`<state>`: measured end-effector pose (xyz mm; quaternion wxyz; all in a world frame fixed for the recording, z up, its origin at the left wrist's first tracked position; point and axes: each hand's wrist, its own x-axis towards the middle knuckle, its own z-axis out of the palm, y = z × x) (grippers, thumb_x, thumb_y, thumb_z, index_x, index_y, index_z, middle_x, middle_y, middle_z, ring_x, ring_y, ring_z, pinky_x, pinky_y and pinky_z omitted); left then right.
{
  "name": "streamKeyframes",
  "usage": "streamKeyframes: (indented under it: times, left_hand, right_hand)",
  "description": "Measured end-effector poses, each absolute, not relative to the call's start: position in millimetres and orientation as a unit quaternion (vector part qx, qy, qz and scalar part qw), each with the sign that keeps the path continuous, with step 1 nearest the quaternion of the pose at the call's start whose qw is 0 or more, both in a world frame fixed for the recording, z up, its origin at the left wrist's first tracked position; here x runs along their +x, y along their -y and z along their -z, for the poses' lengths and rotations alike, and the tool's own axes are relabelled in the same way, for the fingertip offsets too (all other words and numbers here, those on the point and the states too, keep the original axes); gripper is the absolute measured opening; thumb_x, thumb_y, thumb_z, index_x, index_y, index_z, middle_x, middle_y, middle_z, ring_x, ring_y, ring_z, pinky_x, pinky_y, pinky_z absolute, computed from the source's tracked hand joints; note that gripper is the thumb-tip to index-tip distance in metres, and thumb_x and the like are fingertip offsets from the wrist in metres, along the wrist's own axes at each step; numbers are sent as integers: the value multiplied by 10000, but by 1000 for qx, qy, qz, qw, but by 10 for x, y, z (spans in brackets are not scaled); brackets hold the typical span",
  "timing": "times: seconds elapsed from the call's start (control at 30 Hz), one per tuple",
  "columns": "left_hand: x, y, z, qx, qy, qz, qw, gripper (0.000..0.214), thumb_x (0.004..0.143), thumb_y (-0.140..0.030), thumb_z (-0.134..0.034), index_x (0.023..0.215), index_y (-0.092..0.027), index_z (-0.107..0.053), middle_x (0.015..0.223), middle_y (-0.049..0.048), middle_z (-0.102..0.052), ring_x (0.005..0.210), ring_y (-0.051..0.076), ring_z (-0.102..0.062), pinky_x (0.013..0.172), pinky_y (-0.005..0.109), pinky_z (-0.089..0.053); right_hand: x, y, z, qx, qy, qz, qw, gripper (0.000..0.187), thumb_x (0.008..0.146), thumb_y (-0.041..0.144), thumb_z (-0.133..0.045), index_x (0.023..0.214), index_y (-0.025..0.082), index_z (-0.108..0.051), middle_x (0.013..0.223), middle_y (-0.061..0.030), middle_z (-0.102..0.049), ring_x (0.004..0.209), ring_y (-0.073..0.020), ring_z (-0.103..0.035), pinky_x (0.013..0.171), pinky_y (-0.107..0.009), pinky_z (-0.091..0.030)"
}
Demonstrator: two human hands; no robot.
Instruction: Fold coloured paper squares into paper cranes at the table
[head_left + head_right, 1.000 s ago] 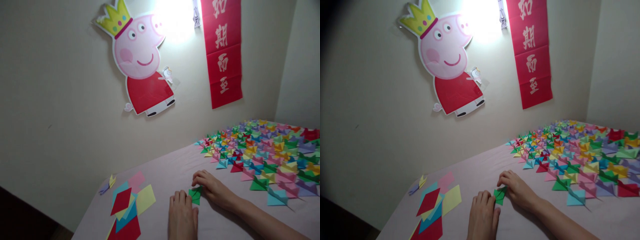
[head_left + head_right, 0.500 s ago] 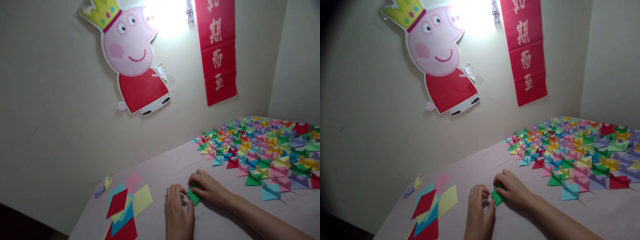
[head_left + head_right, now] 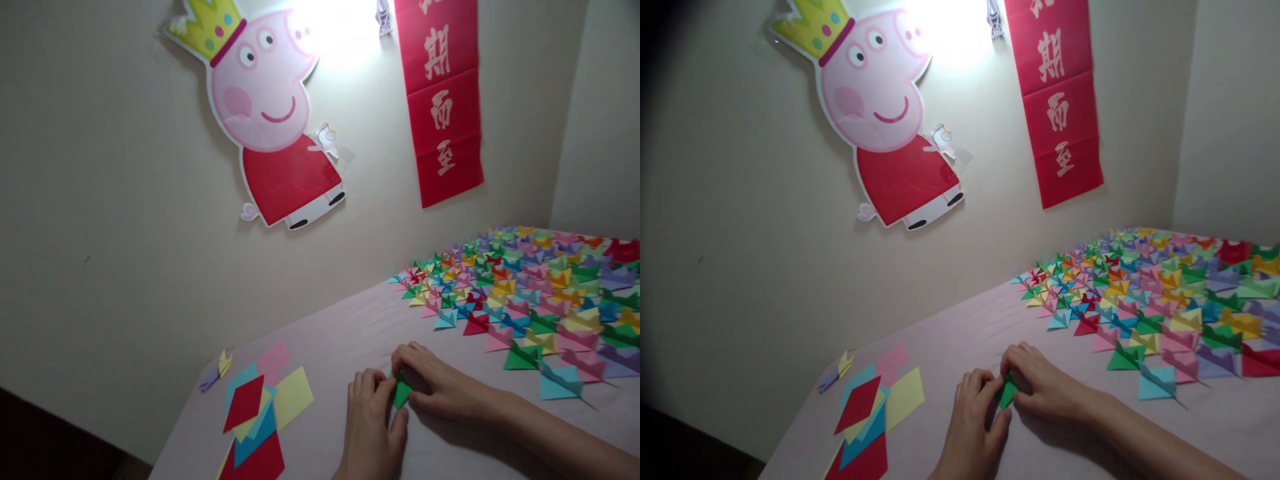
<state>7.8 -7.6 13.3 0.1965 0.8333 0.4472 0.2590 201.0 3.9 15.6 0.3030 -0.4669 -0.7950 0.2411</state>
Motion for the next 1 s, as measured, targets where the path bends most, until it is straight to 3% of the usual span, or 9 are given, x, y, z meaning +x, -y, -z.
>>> streamKeyframes:
  times: [0.27,0.4,0.5,0.73,1.0]
  left_hand:
    - [88,27,-196,838,-440,-244,214,425,861,-75,-581,1197,-327,-640,1070,16,-595,1017,201,-509,923,328,-406]
    - [103,-9,-218,847,-433,-217,219,384,879,-89,-523,1183,-281,-657,1063,50,-591,1006,227,-511,903,365,-413]
    - [100,-37,-227,847,-433,-203,234,359,839,-119,-573,1157,-254,-668,1069,62,-582,1019,246,-505,919,392,-404]
    - [85,-28,-232,841,-432,-209,249,350,804,-120,-587,1120,-242,-677,1039,68,-578,992,252,-511,900,403,-411]
    - [138,-39,-246,864,-407,-235,181,209,826,-97,-582,966,-214,-685,1041,74,-608,1002,257,-522,874,412,-428]
  right_hand:
    - [2019,-4,-199,-459,793,-237,323,216,738,61,-595,881,221,-568,960,-26,-618,930,-206,-524,861,-338,-441]
    - [2012,-24,-167,-433,813,-213,325,120,782,101,-598,830,210,-584,932,-40,-627,917,-215,-525,877,-374,-436]
    - [2015,-48,-105,-415,828,-193,325,54,835,155,-593,832,205,-614,948,-57,-633,921,-222,-525,876,-392,-435]
    - [1995,-70,-39,-426,830,-167,320,106,863,132,-547,847,202,-625,979,-67,-634,923,-219,-523,861,-380,-434]
    - [1981,-112,-31,-475,810,-165,303,100,835,146,-545,772,201,-600,813,-48,-643,810,-205,-550,790,-337,-438]
